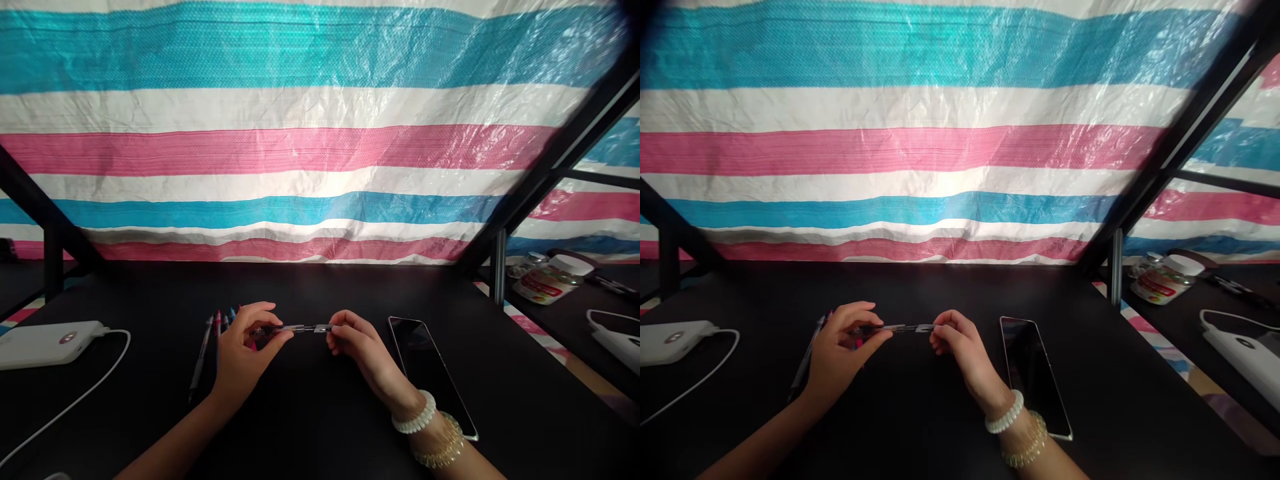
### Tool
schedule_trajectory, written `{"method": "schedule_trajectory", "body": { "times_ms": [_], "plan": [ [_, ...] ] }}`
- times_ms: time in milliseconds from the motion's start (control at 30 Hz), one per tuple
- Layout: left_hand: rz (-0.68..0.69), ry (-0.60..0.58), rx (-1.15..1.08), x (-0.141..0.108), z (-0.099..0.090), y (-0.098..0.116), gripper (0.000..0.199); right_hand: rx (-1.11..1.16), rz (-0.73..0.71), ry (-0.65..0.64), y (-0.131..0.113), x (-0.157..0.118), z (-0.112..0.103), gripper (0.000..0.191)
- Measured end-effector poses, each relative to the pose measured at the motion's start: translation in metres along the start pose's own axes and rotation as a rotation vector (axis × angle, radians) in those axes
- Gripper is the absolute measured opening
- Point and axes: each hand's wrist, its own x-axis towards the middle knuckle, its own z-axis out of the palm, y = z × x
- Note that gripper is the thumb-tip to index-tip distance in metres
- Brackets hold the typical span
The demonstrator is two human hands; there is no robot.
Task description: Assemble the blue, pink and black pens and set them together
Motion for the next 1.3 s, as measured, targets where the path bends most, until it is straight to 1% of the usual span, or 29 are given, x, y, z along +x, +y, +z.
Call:
{"method": "schedule_trajectory", "body": {
  "times_ms": [67, 133, 300, 433, 533, 633, 733, 933, 1000, 1200, 1300],
  "plan": [
    [-0.056, -0.009, -0.103, 0.003, -0.001, 0.003, 0.028, 0.019, 0.027, -0.034, 0.0, -0.001, 0.0, 0.013],
    [-0.112, -0.027, -0.234, 0.006, 0.0, 0.001, 0.037, 0.034, 0.061, -0.069, -0.001, -0.001, 0.0, 0.011],
    [-0.273, -0.068, -0.529, 0.011, 0.003, -0.015, 0.046, -0.003, 0.128, -0.181, -0.003, -0.004, 0.004, 0.016],
    [-0.413, -0.053, -0.676, 0.012, 0.003, -0.02, 0.053, -0.099, 0.19, -0.275, -0.002, -0.005, 0.006, 0.023],
    [-0.474, -0.042, -0.757, 0.014, 0.003, -0.018, 0.052, -0.131, 0.194, -0.307, -0.001, -0.005, 0.006, 0.024],
    [-0.5, -0.006, -0.836, 0.016, 0.004, -0.018, 0.049, -0.108, 0.194, -0.29, -0.001, -0.006, 0.006, 0.023],
    [-0.533, 0.046, -0.89, 0.018, 0.005, -0.019, 0.043, -0.055, 0.213, -0.246, -0.002, -0.006, 0.005, 0.024],
    [-0.624, 0.099, -0.939, 0.02, 0.004, -0.019, 0.018, -0.003, 0.189, -0.17, -0.001, -0.004, 0.003, 0.02],
    [-0.64, 0.118, -0.946, 0.02, 0.003, -0.018, 0.013, 0.018, 0.181, -0.149, 0.0, -0.003, 0.001, 0.018],
    [-0.688, 0.156, -0.946, 0.022, 0.002, -0.014, 0.02, 0.111, 0.181, -0.096, 0.004, 0.001, -0.002, 0.018],
    [-0.726, 0.164, -0.956, 0.023, 0.001, -0.012, 0.018, 0.183, 0.209, -0.095, 0.005, 0.003, -0.003, 0.017]
  ]
}}
